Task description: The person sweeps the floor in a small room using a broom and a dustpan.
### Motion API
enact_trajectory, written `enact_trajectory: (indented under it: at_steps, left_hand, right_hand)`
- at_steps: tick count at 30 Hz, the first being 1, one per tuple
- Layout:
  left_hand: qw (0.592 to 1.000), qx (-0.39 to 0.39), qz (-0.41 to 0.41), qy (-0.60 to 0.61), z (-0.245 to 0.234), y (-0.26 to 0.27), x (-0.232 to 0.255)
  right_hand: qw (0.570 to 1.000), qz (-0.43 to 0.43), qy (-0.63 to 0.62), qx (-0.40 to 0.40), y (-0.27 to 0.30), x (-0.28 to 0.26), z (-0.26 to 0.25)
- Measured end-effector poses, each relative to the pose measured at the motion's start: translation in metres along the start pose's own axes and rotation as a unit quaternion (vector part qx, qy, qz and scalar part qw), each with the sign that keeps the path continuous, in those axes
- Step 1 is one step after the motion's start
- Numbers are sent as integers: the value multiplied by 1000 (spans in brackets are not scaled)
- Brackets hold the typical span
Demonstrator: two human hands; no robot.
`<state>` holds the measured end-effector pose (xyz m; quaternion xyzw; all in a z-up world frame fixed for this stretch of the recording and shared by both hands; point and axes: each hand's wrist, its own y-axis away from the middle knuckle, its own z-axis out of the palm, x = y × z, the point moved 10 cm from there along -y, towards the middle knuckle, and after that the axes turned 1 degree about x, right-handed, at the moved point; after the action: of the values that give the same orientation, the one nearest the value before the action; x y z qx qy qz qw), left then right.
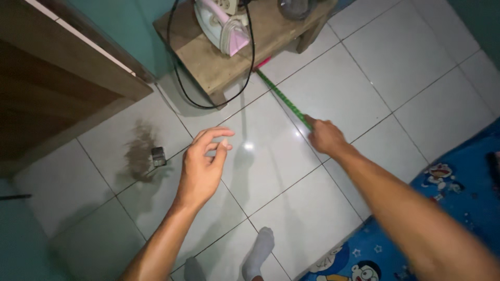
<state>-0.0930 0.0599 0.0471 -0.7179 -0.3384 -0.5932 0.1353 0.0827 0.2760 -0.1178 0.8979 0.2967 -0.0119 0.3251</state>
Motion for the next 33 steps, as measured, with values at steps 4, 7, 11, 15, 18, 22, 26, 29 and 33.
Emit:
enact_trajectory:
  at_steps: [4, 7, 11, 15, 18, 22, 26, 29, 33]
  left_hand:
    - [1000, -1, 5, 8, -5, 7, -8]
    - [1000, 6, -2, 0, -13, 8, 1]
    - [1000, 6, 28, 13, -20, 11, 32]
    - [998, 5, 57, 2, -31, 11, 55]
    - [998, 7, 44, 38, -38, 19, 56]
    - [999, 13, 21, 27, -48, 34, 35]
    - [1000, 18, 13, 8, -70, 48, 7]
    - [1000, 27, 2, 3, -93, 57, -7]
    - [999, 35, -22, 10, -129, 78, -8]
  right_hand:
    - [998, 48, 10, -36, -11, 7, 41]
    - [998, 40, -5, -43, 28, 34, 55]
    - [998, 5, -53, -21, 106, 85, 27]
    - [993, 97, -71, -9, 160, 140, 2]
    - [992, 104, -47, 53, 144, 166, -14]
    - [987, 105, -43, 117, 65, 177, -17]
    - [979, 180, -94, 10, -20, 167, 36]
    - [990, 134, 21, -35, -44, 132, 91]
    - [995, 94, -10, -13, 20, 73, 145]
